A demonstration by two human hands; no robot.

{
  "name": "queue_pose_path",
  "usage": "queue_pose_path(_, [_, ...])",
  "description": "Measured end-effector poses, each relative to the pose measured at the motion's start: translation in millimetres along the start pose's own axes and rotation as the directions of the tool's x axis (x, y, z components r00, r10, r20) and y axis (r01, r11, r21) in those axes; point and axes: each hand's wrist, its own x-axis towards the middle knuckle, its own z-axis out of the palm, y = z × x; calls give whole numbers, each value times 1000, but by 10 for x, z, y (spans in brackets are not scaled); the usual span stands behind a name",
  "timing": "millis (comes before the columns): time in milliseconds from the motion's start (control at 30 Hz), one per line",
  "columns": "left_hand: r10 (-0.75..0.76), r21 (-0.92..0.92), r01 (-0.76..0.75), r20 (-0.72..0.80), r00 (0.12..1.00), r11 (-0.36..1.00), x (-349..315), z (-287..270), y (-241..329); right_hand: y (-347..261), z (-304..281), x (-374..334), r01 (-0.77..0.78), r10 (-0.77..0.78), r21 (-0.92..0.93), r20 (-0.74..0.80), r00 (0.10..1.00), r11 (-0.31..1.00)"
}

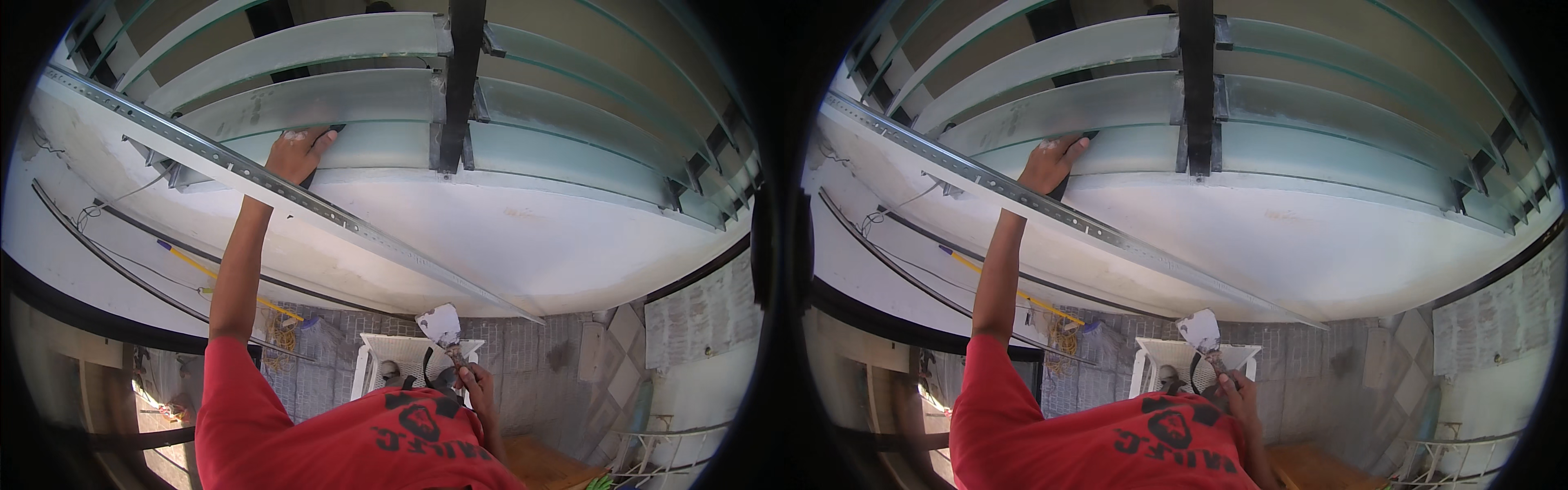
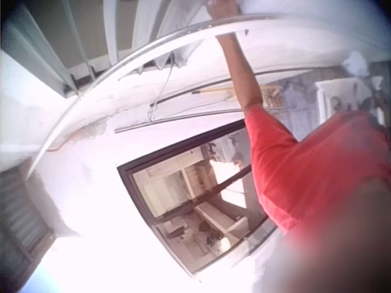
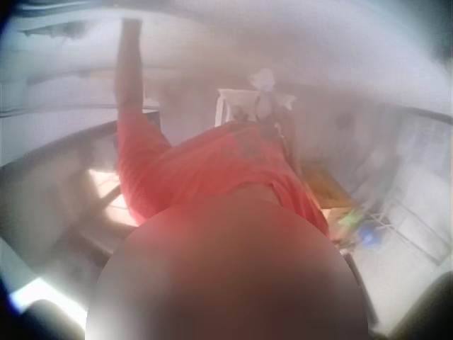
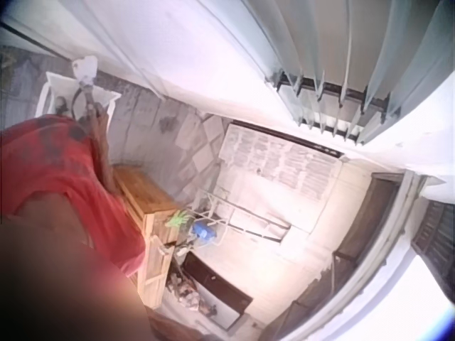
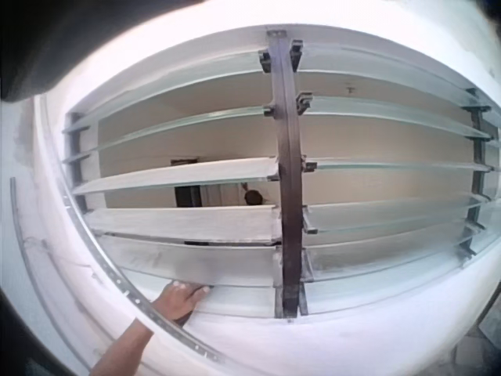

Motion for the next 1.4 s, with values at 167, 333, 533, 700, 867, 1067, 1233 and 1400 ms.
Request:
queue_pose_path(167, [232, -201, -209, 101, 967, 957, 125, 82, 526, -188, -22, -17, 28, -30, -141, -13, 999, 990])
queue_pose_path(333, [315, -226, -281, 131, 940, 933, 324, 228, 506, -176, -31, -32, 20, -21, -73, -19, 1000, 997])
queue_pose_path(533, [630, -89, -628, -7, 777, 773, 247, 320, 560, -167, -5, -115, 35, -40, -62, -81, 996, 997])
queue_pose_path(700, [342, -273, -292, 161, 926, 917, 266, 127, 567, -114, -22, -158, 9, -18, -89, -101, 995, 996])
queue_pose_path(867, [233, -124, -219, 111, 966, 968, 376, 194, 725, -200, 45, -135, -5, -4, -83, -99, 995, 997])
queue_pose_path(1067, [114, -163, -84, 188, 975, 983, 419, 184, 734, -192, 75, -91, -45, 38, -93, -70, 997, 995])
queue_pose_path(1233, [453, -254, -430, 36, 891, 866, 272, 350, 677, -175, 96, -69, 4, -9, -69, -72, 997, 998])
queue_pose_path(1400, [442, -337, -394, 78, 893, 855, 228, 241, 780, -146, 123, -22, 8, -12, -88, -45, 999, 996])
